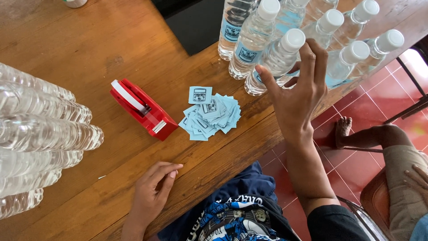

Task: Applying paper labels to plastic bottles using a manual tape dispenser.

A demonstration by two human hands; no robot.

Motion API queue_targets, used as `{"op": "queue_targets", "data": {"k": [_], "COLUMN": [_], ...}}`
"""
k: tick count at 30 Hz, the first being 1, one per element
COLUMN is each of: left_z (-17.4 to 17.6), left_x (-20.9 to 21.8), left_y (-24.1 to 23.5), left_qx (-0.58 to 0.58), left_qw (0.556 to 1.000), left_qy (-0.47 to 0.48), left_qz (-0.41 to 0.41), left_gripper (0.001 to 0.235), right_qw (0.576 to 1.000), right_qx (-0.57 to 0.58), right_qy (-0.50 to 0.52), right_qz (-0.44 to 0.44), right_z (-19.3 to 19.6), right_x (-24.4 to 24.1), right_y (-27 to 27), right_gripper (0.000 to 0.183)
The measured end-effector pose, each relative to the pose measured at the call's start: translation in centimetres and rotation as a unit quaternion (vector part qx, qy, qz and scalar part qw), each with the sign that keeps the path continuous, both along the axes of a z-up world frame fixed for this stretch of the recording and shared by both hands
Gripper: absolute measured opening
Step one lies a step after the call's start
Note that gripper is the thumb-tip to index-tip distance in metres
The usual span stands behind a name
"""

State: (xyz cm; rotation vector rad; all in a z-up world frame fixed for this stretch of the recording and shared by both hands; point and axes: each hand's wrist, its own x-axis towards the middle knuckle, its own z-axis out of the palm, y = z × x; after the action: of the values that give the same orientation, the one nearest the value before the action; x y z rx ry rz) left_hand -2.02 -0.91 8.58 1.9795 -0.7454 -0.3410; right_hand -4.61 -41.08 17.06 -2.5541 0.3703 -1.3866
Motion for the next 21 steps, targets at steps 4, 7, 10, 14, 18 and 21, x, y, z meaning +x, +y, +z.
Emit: {"op": "queue_targets", "data": {"k": [4,7,10,14,18,21], "left_z": [0.1,0.1,0.2,-0.1,0.6,0.2], "left_x": [0.0,-0.1,0.0,0.0,0.2,0.4], "left_y": [0.1,0.2,0.1,0.2,0.0,0.1], "left_qx": [0.007,0.012,0.008,0.034,0.009,0.000], "left_qw": [1.000,1.000,1.000,0.999,1.000,0.999], "left_qy": [0.001,0.017,0.008,0.027,-0.002,-0.013], "left_qz": [0.001,0.006,0.002,0.009,-0.015,-0.031], "left_gripper": [0.027,0.028,0.028,0.029,0.029,0.031], "right_qw": [1.000,0.999,0.999,0.997,0.993,0.993], "right_qx": [0.018,0.036,0.047,0.072,0.105,0.071], "right_qy": [0.000,-0.003,0.003,-0.014,-0.035,-0.071], "right_qz": [0.009,0.025,0.024,0.035,0.046,0.062], "right_z": [-0.4,-0.7,-0.7,-1.6,-2.9,-2.6], "right_x": [0.0,0.0,0.0,-0.1,0.0,-0.6], "right_y": [-0.2,-0.4,-0.4,-0.5,-0.6,0.0], "right_gripper": [0.071,0.074,0.077,0.083,0.088,0.095]}}
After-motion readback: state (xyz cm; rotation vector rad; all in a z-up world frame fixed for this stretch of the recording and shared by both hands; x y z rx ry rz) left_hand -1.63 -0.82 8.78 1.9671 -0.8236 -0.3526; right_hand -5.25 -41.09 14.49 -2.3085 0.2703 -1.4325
